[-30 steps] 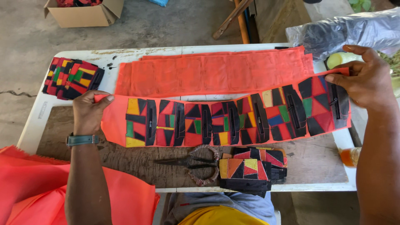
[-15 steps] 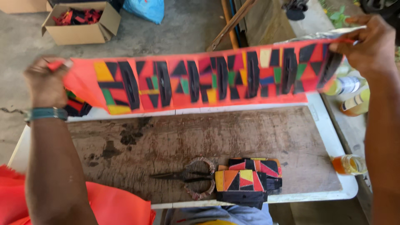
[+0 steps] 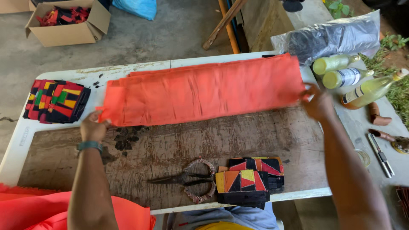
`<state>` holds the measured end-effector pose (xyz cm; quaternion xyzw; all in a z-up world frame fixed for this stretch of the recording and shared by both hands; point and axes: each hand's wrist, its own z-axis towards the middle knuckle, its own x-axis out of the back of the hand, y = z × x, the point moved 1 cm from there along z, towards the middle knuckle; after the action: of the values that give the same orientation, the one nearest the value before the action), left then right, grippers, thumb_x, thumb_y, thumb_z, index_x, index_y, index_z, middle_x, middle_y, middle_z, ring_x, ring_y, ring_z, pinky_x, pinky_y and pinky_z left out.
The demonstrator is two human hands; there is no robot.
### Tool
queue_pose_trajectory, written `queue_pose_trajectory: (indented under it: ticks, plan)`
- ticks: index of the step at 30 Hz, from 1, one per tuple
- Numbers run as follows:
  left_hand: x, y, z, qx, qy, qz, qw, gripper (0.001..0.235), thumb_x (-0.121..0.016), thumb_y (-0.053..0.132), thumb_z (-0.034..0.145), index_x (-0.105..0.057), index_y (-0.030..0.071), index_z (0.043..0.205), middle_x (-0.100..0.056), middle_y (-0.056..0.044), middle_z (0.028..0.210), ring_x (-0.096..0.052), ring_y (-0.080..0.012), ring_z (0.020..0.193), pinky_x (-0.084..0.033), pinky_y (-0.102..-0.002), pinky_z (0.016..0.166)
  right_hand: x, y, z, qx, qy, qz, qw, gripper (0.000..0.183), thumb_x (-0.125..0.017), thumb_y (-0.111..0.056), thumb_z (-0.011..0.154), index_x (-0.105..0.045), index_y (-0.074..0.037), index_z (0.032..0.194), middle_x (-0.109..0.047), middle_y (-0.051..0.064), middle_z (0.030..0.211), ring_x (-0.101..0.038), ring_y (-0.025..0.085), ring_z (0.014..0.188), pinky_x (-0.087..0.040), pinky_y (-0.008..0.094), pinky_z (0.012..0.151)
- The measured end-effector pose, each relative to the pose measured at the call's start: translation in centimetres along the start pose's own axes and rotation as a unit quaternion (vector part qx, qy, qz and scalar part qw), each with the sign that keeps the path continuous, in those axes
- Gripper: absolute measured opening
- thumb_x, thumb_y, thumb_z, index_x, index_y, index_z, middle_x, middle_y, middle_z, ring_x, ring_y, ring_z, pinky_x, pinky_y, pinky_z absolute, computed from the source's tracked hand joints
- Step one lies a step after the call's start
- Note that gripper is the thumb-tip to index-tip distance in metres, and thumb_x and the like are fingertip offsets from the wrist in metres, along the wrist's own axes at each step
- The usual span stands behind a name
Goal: The person assembles small patterned fabric pouches on a white table. They use a metal rod to press seams, apply adhesive from a jar with a stick, and fold the pouches. Completed pouches are stacked on the table.
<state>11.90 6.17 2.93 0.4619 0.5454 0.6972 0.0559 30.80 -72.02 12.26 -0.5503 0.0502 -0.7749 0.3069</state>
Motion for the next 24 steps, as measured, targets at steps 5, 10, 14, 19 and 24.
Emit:
queue_pose_trajectory:
  ticks: [5,10,14,19,24]
  plan:
    - [-2.0,1.5,-5.8,-0.213,0.073,0.229,0.947,0.062,-0.076,0.013,0.084,-0.063,0.007,0.144,-0.057,-0.015,0.150,-0.054,-0.0348,0.139,-0.048,-0.051,0.112,-3.1,-4.2,-3.7,-0.106,-0.010,-0.120,0.987,0.083,-0.076,-0.010,0.079,-0.045,-0.016,0.156,-0.066,0.006,0.142,-0.054,0.030,0.137,-0.036,0.052,0.115]
    - [-6.9,6.1,-8.9,-0.230,-0.143,0.276,0.922,0.081,-0.074,0.055,0.080,-0.051,0.019,0.149,-0.035,-0.015,0.159,-0.045,-0.0371,0.139,-0.039,-0.055,0.114,-5.1,-6.1,-1.5,-0.092,-0.139,-0.096,0.981,0.108,-0.074,-0.048,0.080,-0.015,-0.018,0.165,-0.040,0.013,0.159,-0.032,0.030,0.149,-0.020,0.064,0.118]
    - [-8.4,7.6,-7.5,-0.221,-0.182,0.310,0.907,0.081,-0.059,0.068,0.088,-0.041,0.031,0.157,-0.023,-0.013,0.164,-0.040,-0.0399,0.143,-0.036,-0.059,0.117,-6.3,-5.8,0.1,-0.141,-0.151,-0.126,0.970,0.100,-0.060,-0.061,0.089,-0.011,-0.021,0.166,-0.032,0.008,0.166,-0.024,0.025,0.155,-0.010,0.073,0.117]
    - [-8.7,6.6,-5.4,-0.215,-0.214,0.346,0.888,0.088,-0.054,0.075,0.086,-0.032,0.032,0.159,-0.015,-0.013,0.166,-0.026,-0.0439,0.149,-0.032,-0.058,0.117,-7.8,-4.5,1.7,-0.143,-0.154,-0.134,0.968,0.091,-0.056,-0.055,0.094,-0.009,-0.023,0.166,-0.029,0.007,0.167,-0.019,0.024,0.156,-0.006,0.072,0.118]
    - [-9.5,6.8,-3.8,-0.237,-0.228,0.337,0.882,0.097,-0.046,0.082,0.084,-0.026,0.028,0.162,-0.015,-0.014,0.165,-0.029,-0.0421,0.149,-0.032,-0.055,0.121,-8.4,-4.2,4.2,-0.150,-0.145,-0.109,0.972,0.090,-0.058,-0.050,0.095,-0.010,-0.022,0.166,-0.029,0.006,0.167,-0.019,0.025,0.156,-0.007,0.075,0.116]
